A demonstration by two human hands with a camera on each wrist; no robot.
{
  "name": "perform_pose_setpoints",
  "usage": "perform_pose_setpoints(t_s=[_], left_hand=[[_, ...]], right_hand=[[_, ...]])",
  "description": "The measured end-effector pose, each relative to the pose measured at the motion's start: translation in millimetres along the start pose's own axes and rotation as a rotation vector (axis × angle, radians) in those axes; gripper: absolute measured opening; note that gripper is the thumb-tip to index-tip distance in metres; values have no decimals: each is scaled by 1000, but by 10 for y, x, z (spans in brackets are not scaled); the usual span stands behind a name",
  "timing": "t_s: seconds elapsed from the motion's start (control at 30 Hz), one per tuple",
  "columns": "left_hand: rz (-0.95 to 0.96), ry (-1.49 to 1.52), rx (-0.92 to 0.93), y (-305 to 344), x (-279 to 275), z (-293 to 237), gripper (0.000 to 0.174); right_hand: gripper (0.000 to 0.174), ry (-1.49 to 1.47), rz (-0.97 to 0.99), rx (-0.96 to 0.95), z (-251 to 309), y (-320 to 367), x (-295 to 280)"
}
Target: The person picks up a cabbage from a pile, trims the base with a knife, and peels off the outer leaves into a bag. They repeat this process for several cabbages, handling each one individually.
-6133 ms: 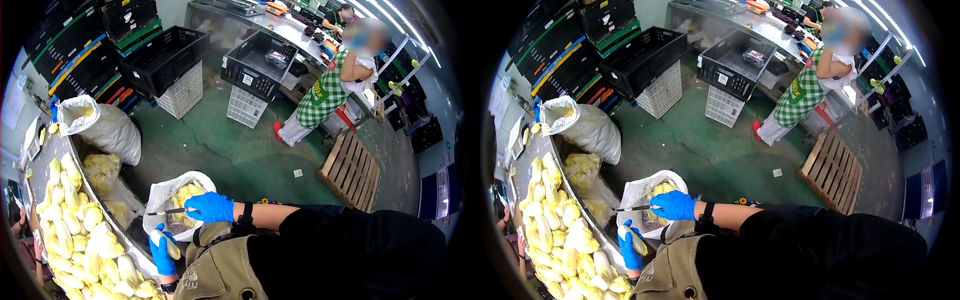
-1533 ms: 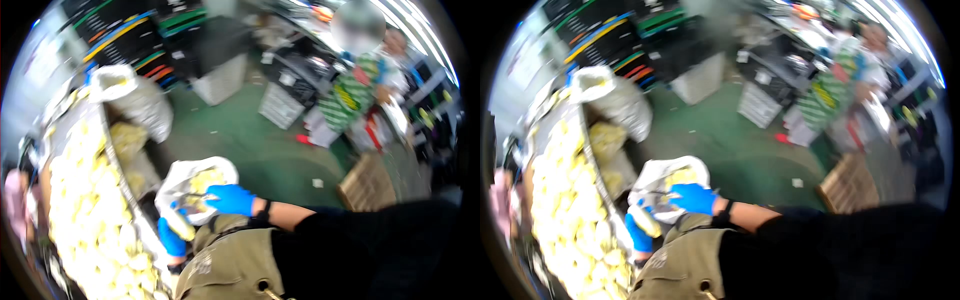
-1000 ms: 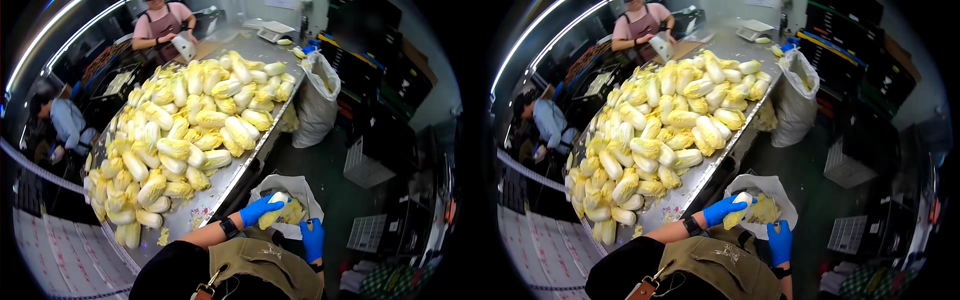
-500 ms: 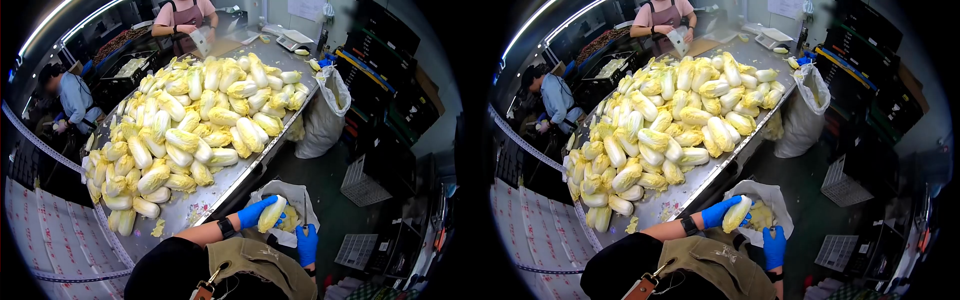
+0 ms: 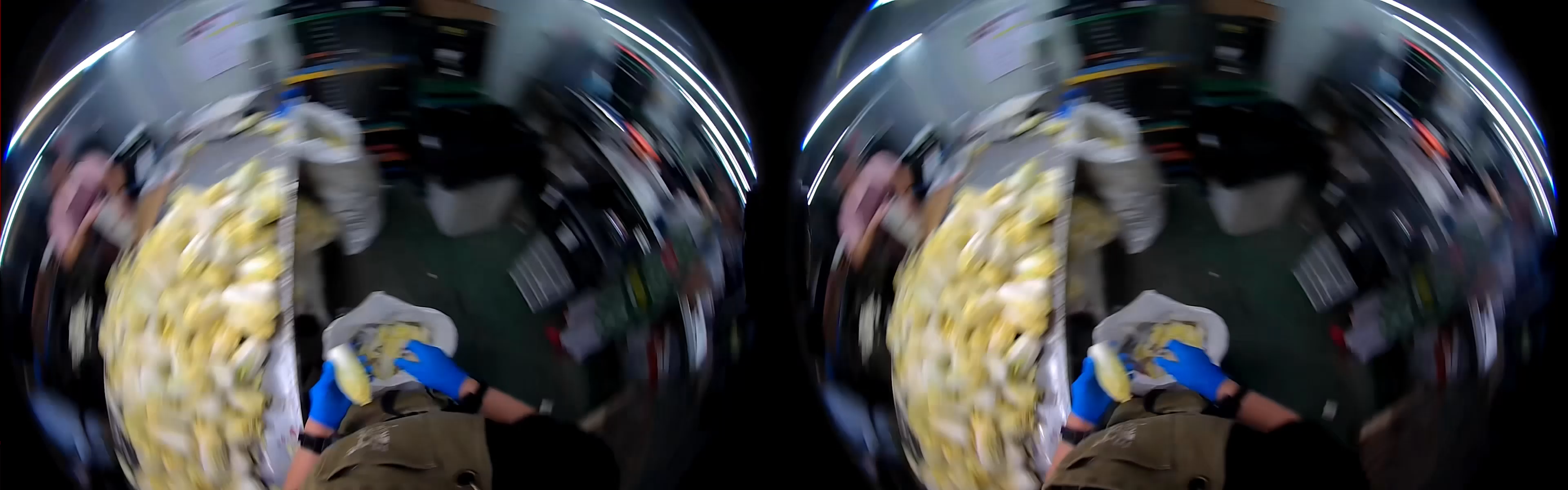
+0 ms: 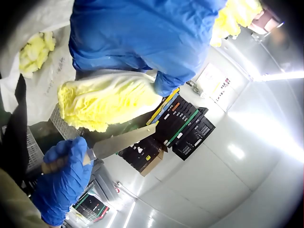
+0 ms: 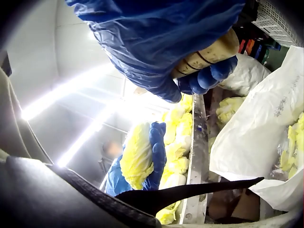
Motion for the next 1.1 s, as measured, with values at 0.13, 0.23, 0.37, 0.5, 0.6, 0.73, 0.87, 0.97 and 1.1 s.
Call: perform_pose_setpoints(t_s=[0.13, 0.23, 0.37, 0.5, 0.6, 0.73, 0.87, 0.97, 1.1], left_hand=[[-111, -146, -21, -43, -18, -19, 60], [-99, -246, -7, -40, 224, -59, 55], [-62, -337, 2, -65, 243, -117, 56], [5, -211, -15, -203, 326, -72, 57], [-71, -255, -5, -188, 305, -27, 57], [11, -278, -17, -255, 311, -48, 56], [-43, -197, -73, -235, 518, -72, 54], [-110, -353, 78, -191, 677, -16, 53], [-106, -423, 79, -215, 482, -55, 53]], right_hand=[[31, 102, 34, 0, 101, 41, -67], [27, 109, 46, 52, 128, 48, -78], [26, 159, -32, -32, 15, 81, 12], [23, 149, -134, -63, -29, 67, -63], [27, 79, -90, -40, 12, 96, -118], [27, 93, -48, 112, 112, 84, -219], [28, 84, -41, 110, 56, 68, -209], [28, 62, -40, 119, 20, 58, -227], [28, 72, -61, 75, -10, 38, -192]])
Point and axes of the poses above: each hand's wrist, its own y-axis away from the middle knuckle, its own x-axis out of the palm, z = x × y, the point moved 2 cm from there along -y, towards the middle knuckle, and after that the axes turned 4 degrees about -x, right-handed, at the moved point
